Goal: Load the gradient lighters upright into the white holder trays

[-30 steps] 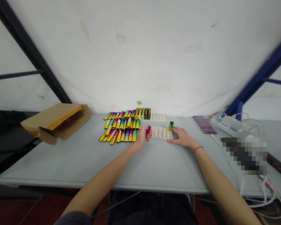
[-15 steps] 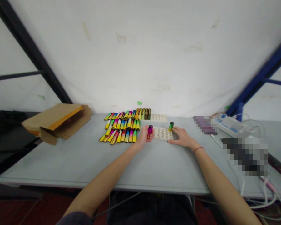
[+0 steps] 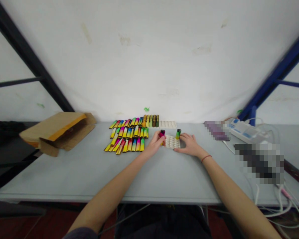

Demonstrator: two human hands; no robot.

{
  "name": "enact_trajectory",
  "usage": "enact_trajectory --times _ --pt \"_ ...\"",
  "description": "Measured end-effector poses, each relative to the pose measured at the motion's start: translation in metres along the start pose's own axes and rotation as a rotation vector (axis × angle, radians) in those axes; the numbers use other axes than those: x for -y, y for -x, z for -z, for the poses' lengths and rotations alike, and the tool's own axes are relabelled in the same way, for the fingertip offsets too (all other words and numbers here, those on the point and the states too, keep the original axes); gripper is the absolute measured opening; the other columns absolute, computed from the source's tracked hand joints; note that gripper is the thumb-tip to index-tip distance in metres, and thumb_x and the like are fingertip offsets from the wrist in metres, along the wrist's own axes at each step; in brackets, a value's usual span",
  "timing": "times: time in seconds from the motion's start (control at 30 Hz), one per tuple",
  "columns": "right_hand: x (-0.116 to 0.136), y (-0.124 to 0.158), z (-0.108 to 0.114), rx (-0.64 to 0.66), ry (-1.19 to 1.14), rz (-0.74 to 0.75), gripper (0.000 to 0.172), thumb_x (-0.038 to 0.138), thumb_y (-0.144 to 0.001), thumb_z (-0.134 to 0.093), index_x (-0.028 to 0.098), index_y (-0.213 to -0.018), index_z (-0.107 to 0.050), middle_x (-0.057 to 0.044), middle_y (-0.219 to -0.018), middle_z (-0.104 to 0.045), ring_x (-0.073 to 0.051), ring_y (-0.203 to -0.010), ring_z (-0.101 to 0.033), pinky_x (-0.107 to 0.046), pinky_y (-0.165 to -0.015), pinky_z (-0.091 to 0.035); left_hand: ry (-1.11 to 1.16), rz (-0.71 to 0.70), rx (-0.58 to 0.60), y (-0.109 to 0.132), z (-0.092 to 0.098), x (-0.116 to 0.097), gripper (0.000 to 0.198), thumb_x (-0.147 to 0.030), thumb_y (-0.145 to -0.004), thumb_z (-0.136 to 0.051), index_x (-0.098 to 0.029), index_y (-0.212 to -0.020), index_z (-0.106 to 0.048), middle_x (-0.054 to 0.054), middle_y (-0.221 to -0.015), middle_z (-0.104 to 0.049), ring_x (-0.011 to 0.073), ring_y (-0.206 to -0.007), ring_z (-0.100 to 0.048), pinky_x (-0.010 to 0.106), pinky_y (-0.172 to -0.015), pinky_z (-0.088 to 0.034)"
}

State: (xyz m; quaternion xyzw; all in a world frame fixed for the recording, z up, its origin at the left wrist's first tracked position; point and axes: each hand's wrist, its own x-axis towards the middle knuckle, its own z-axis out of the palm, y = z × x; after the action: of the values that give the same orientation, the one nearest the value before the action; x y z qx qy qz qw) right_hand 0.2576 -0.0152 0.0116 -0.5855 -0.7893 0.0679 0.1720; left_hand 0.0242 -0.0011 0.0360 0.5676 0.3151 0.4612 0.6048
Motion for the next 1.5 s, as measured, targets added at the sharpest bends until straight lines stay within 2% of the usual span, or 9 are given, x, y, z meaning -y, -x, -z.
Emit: enact_trajectory --times 0.1,0.23,0.4,0.57,0.93,1.2,1.37,1.43,1.5 --pt "-0.001 -0.001 -0.003 -0.005 -0.013 0.005 0.078 0.068 -0.075 -0.067 0.020 -0.135 -0.057 -0.020 -0.142 -0.053 -0.040 -0.134 -0.043 -0.065 -0.111 -0.023 -0.059 -0.055 -0.044 -0.007 -0.006 0.002 0.023 -0.031 -0.084 -0.066 -0.019 -0.099 -0.054 -0.001 -0.087 -0.059 0.0117 -0.083 -0.061 0.026 -0.082 -0.049" --pt "-0.003 -0.001 -0.005 -0.009 -0.029 -0.004 0.079 0.069 -0.075 -0.067 0.021 -0.137 -0.056 -0.019 -0.143 -0.052 -0.039 -0.131 -0.047 -0.063 -0.111 -0.025 -0.180 -0.113 -0.067 -0.027 -0.019 0.010 0.023 -0.024 -0.081 -0.068 -0.018 -0.102 -0.061 0.006 -0.102 -0.064 0.0177 -0.100 -0.061 0.030 -0.090 -0.049" --pt "-0.002 -0.002 -0.004 0.003 -0.038 -0.001 0.081 0.070 -0.074 -0.068 0.022 -0.137 -0.055 -0.019 -0.142 -0.052 -0.039 -0.130 -0.047 -0.064 -0.110 -0.025 -0.368 -0.130 -0.035 -0.043 -0.032 0.018 0.022 -0.019 -0.078 -0.068 -0.017 -0.100 -0.066 0.007 -0.103 -0.069 0.0183 -0.093 -0.062 0.031 -0.086 -0.050" --pt "-0.002 -0.002 -0.002 0.025 -0.054 -0.004 0.081 0.070 -0.074 -0.068 0.021 -0.137 -0.055 -0.019 -0.143 -0.051 -0.038 -0.131 -0.047 -0.065 -0.110 -0.024 -0.381 -0.088 0.005 -0.044 -0.039 0.020 0.021 -0.021 -0.079 -0.066 -0.017 -0.100 -0.068 0.005 -0.101 -0.072 0.0170 -0.085 -0.064 0.029 -0.081 -0.051" --pt "-0.004 -0.002 -0.004 0.014 -0.032 0.006 0.078 0.070 -0.073 -0.068 0.022 -0.133 -0.058 -0.018 -0.142 -0.052 -0.038 -0.130 -0.048 -0.062 -0.110 -0.027 -0.606 -0.181 -0.006 -0.044 -0.043 0.013 0.013 -0.022 -0.078 -0.070 -0.019 -0.091 -0.072 0.005 -0.095 -0.068 0.0195 -0.084 -0.064 0.034 -0.092 -0.049" --pt "-0.003 -0.002 -0.003 0.026 -0.034 -0.001 0.080 0.070 -0.073 -0.068 0.020 -0.134 -0.057 -0.019 -0.143 -0.051 -0.039 -0.131 -0.047 -0.062 -0.111 -0.025 -0.632 -0.149 -0.038 -0.042 -0.046 0.015 0.018 -0.021 -0.079 -0.071 -0.019 -0.093 -0.062 0.003 -0.092 -0.067 0.0173 -0.079 -0.064 0.032 -0.082 -0.049" --pt "-0.005 -0.003 -0.004 0.021 -0.033 0.009 0.082 0.070 -0.074 -0.067 0.020 -0.137 -0.055 -0.018 -0.141 -0.053 -0.038 -0.129 -0.048 -0.061 -0.110 -0.027 -0.749 -0.186 -0.018 -0.039 -0.032 0.011 0.022 -0.028 -0.080 -0.072 -0.020 -0.097 -0.062 0.005 -0.096 -0.067 0.0192 -0.084 -0.062 0.032 -0.083 -0.047" --pt "-0.006 -0.002 -0.004 0.017 -0.028 0.010 0.083 0.071 -0.074 -0.067 0.020 -0.138 -0.054 -0.018 -0.143 -0.052 -0.039 -0.130 -0.048 -0.061 -0.111 -0.026 -0.926 -0.239 -0.024 -0.033 -0.015 0.002 0.023 -0.031 -0.082 -0.070 -0.019 -0.101 -0.065 0.008 -0.102 -0.067 0.0236 -0.097 -0.060 0.036 -0.090 -0.044" --pt "-0.006 -0.002 -0.004 0.017 -0.027 0.014 0.083 0.071 -0.074 -0.066 0.020 -0.139 -0.054 -0.019 -0.144 -0.051 -0.039 -0.131 -0.047 -0.061 -0.111 -0.026 -1.234 -0.233 -0.129 -0.024 0.004 -0.010 0.021 -0.031 -0.088 -0.061 -0.018 -0.103 -0.068 0.013 -0.112 -0.065 0.0296 -0.110 -0.055 0.043 -0.096 -0.039"
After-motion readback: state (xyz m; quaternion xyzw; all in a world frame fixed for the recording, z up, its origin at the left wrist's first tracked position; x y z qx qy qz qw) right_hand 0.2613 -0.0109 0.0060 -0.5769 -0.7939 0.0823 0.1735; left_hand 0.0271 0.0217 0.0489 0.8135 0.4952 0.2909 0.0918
